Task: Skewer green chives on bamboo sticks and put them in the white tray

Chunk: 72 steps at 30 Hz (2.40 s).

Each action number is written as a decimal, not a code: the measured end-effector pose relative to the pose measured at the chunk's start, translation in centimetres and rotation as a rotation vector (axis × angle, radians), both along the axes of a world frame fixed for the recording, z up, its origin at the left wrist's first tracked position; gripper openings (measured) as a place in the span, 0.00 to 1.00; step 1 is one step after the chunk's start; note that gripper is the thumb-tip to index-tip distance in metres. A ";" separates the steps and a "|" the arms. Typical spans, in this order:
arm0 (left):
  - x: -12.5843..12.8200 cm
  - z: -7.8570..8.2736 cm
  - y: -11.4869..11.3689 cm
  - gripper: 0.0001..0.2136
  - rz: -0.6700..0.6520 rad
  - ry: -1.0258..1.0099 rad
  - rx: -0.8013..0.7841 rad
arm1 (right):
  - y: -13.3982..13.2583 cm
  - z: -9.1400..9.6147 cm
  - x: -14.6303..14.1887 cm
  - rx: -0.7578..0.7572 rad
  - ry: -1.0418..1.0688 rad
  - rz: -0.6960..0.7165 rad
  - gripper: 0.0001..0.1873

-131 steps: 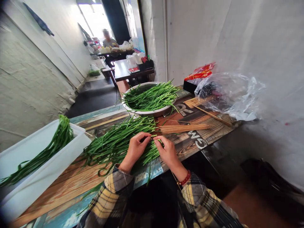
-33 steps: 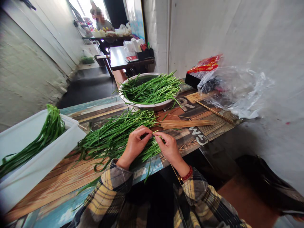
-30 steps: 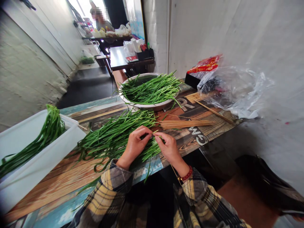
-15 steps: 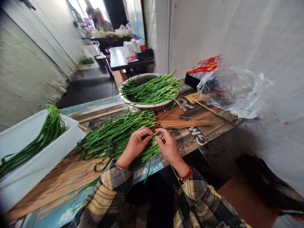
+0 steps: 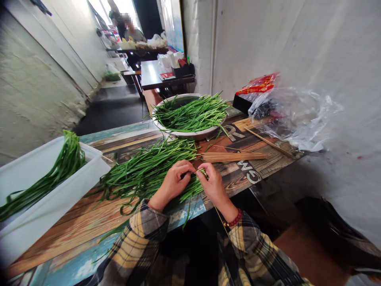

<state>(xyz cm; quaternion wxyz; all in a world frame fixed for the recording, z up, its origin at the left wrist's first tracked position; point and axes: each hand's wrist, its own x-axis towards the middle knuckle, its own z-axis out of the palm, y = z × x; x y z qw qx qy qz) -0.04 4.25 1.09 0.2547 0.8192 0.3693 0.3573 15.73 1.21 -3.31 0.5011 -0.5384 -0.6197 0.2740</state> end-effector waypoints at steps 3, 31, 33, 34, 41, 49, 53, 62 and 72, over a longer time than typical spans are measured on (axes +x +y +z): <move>-0.3 0.2 0.0 0.13 -0.044 0.003 -0.020 | 0.0 -0.1 0.0 -0.006 -0.024 0.013 0.08; -2.3 0.0 0.8 0.10 0.454 0.649 0.259 | 0.1 -0.2 -0.1 0.036 -0.043 0.007 0.11; -2.2 0.1 0.8 0.10 0.444 0.569 0.266 | 0.0 0.0 -0.1 0.028 -0.055 0.005 0.11; -2.2 0.2 0.9 0.09 0.430 0.506 0.267 | 0.0 0.1 -0.2 0.024 -0.058 0.006 0.11; -1.2 -0.2 1.0 0.04 0.192 0.088 0.027 | -0.2 0.7 -0.2 0.043 -0.040 0.026 0.10; -0.4 0.1 0.5 0.04 0.151 -0.059 -0.097 | -0.2 0.9 -0.1 0.031 -0.067 0.036 0.12; -0.4 0.1 0.5 0.04 0.141 -0.065 -0.086 | -0.2 0.9 -0.1 0.033 -0.070 0.033 0.12; -0.4 -0.2 0.6 0.04 0.133 -0.062 -0.056 | -0.3 1.0 -0.2 0.031 -0.056 0.033 0.11; -0.6 -0.5 0.7 0.04 0.125 -0.014 0.030 | -0.2 1.0 -0.2 0.036 -0.026 0.045 0.11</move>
